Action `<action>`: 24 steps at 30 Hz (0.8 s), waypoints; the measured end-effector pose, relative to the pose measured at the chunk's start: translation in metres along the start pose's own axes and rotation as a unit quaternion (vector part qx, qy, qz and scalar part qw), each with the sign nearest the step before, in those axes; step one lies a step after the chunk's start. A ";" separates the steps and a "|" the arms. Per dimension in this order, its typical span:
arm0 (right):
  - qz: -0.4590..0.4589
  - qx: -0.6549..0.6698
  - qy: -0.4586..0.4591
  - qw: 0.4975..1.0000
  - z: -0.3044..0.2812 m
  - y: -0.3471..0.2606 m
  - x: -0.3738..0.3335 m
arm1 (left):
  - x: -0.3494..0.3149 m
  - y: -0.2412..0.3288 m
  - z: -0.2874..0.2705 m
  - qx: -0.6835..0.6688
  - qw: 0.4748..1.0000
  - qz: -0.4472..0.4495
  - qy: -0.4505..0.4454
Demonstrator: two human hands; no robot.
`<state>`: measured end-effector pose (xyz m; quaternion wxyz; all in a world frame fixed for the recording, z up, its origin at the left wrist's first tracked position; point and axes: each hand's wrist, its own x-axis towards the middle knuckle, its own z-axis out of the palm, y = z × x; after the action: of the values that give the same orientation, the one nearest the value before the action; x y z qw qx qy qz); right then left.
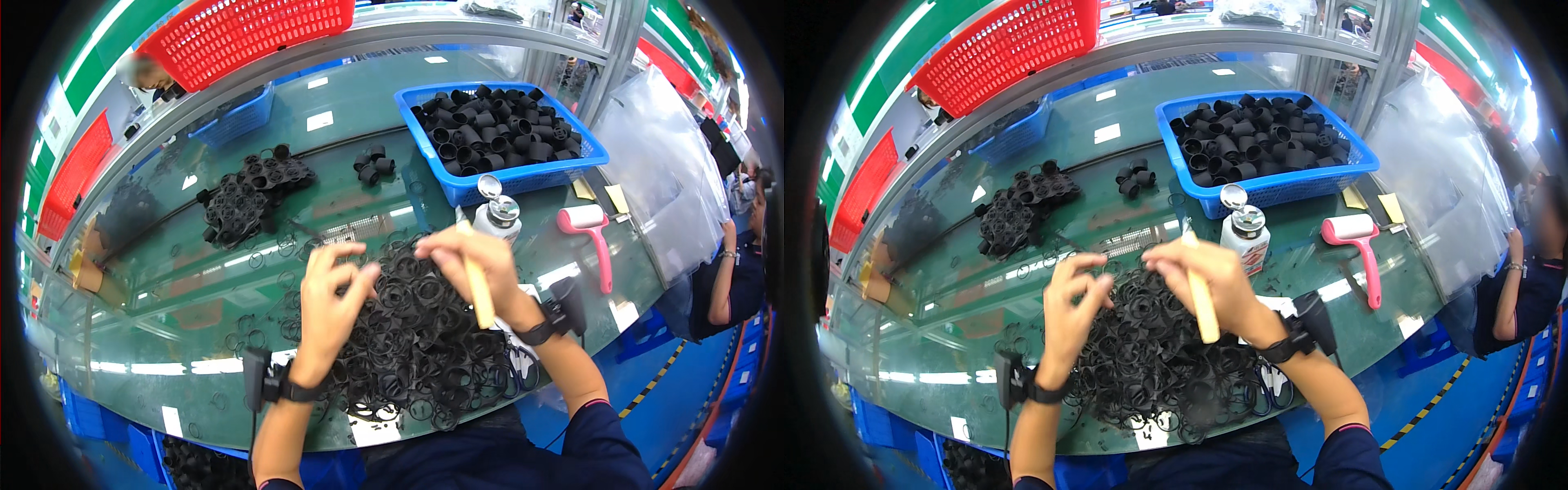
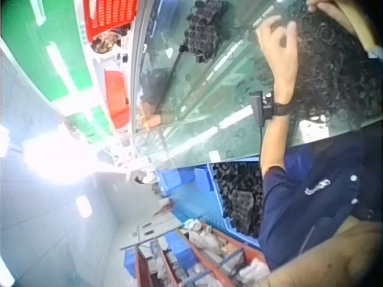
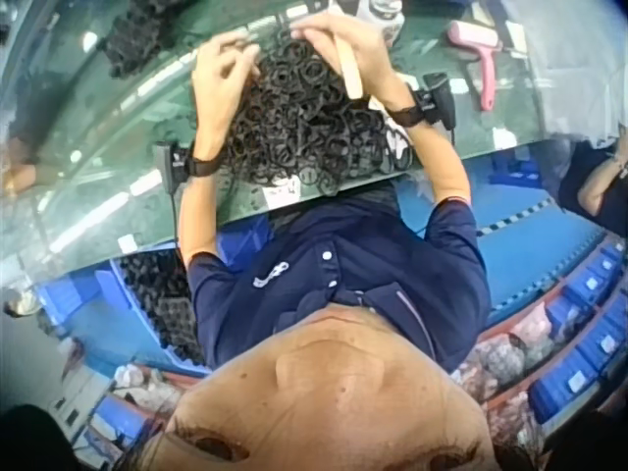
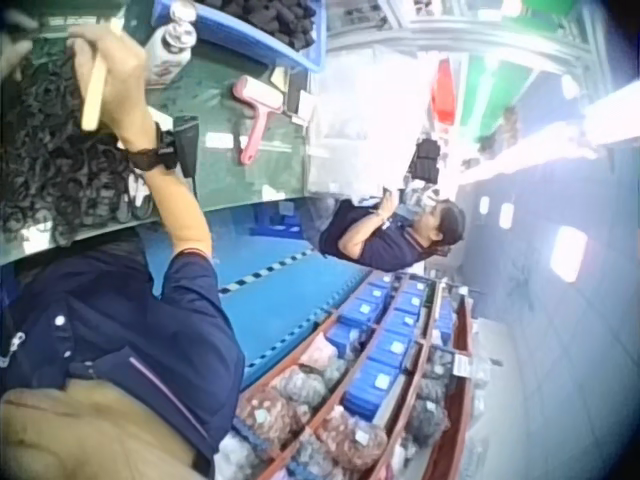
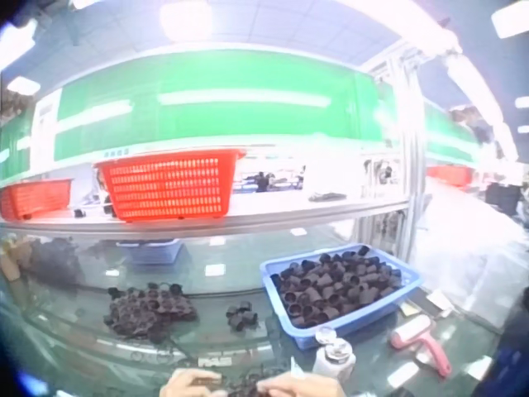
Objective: Cleaning and inspecting black rubber industrial components using a wooden pick and a wipe on a glass workstation.
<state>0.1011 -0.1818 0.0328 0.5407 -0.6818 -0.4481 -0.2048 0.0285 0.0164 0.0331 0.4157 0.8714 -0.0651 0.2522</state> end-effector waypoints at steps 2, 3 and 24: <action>0.017 0.025 -0.008 1.000 0.012 0.008 -0.016 | 0.038 -0.018 0.013 0.081 0.995 0.064 0.010; 0.042 0.036 -0.027 0.998 0.017 0.007 -0.021 | 0.056 -0.036 0.020 0.107 0.990 0.084 0.039; 0.096 0.005 -0.050 0.994 0.019 0.016 -0.040 | 0.086 -0.075 0.021 -0.464 0.860 -0.210 -0.012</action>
<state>0.0895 -0.1803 -0.0131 0.5387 -0.7281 -0.4078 -0.1153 0.1349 0.0575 0.0128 0.8143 0.5737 0.0051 0.0885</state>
